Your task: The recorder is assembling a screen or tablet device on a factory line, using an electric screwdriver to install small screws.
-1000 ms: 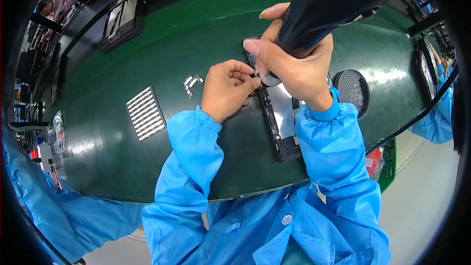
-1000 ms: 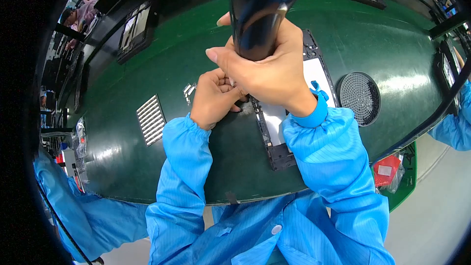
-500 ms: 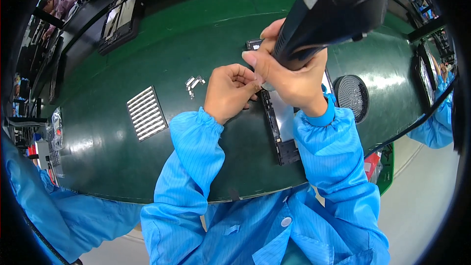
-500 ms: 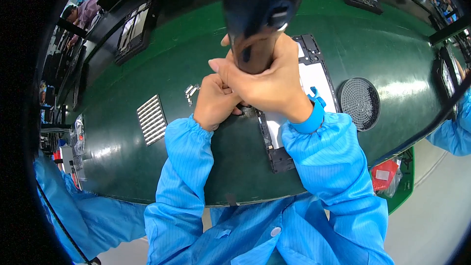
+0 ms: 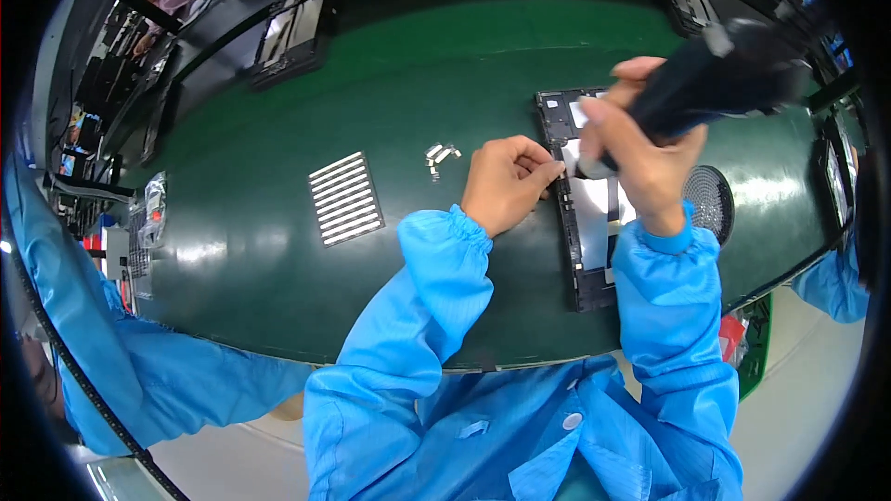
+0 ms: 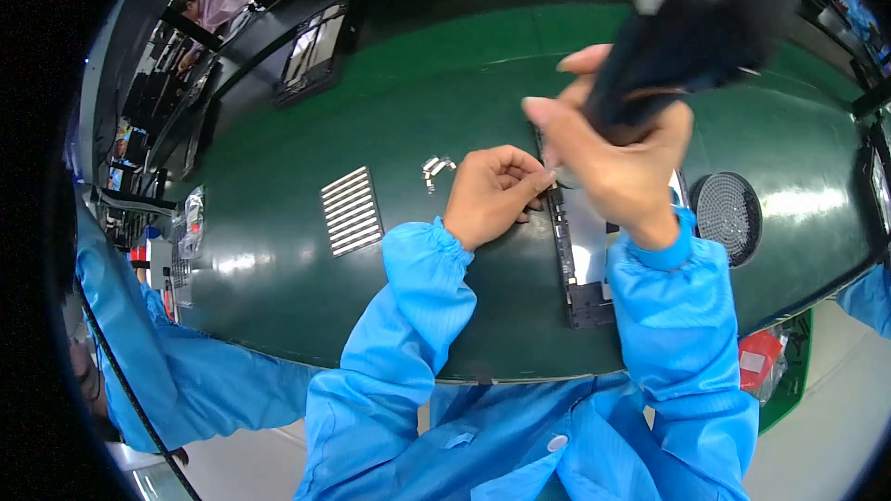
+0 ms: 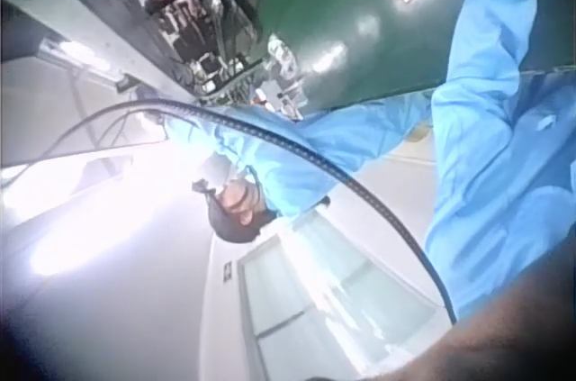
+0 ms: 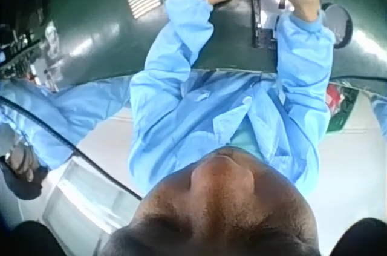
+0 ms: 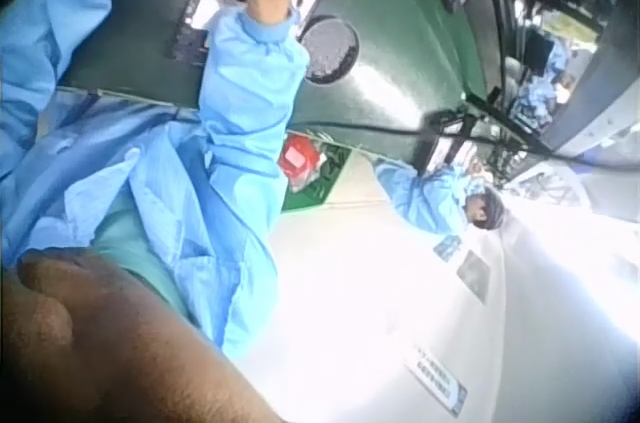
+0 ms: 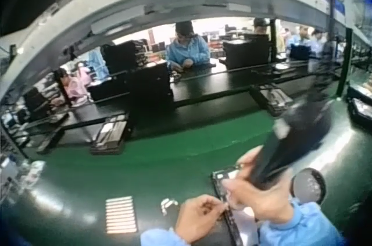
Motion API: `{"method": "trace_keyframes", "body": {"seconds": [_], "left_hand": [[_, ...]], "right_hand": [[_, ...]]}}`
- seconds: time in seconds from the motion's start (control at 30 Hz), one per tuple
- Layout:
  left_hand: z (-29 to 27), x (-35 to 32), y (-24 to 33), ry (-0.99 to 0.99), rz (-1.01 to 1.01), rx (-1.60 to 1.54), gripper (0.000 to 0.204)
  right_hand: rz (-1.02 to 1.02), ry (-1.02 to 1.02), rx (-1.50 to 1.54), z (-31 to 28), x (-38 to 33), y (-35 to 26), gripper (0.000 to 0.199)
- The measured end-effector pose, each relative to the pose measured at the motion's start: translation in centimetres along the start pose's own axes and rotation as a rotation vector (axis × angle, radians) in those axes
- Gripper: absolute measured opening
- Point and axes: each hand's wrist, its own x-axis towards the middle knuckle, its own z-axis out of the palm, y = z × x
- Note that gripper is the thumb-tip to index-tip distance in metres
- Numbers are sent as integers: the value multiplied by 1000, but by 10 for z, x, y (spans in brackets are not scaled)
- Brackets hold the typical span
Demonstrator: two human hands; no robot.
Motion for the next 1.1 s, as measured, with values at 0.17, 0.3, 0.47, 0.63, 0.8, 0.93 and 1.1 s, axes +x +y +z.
{"method": "trace_keyframes", "body": {"seconds": [0.17, 0.3, 0.47, 0.63, 0.8, 0.93, 1.1], "left_hand": [[-68, -13, 15, 287, 380, 561, 14], [-104, -17, 13, 382, 255, 646, 16], [-101, -11, 4, 245, 219, 741, 11], [-124, -17, -10, 238, 322, 749, 9], [-75, -31, 27, 379, 274, 302, 10], [-24, -34, 15, 279, 250, 167, 14], [7, -39, -9, 243, 160, 106, 17]], "right_hand": [[-33, 75, -24, -48, -16, -24, 38], [-21, 224, 79, -85, -22, -32, 32], [-78, 363, -24, -126, -23, -47, 33], [-9, 391, -67, -150, -20, -44, 37], [-51, 418, -66, -172, -30, -35, 31], [-47, 378, -96, -170, -29, -32, 33], [21, 352, -142, -166, -32, -29, 35]]}}
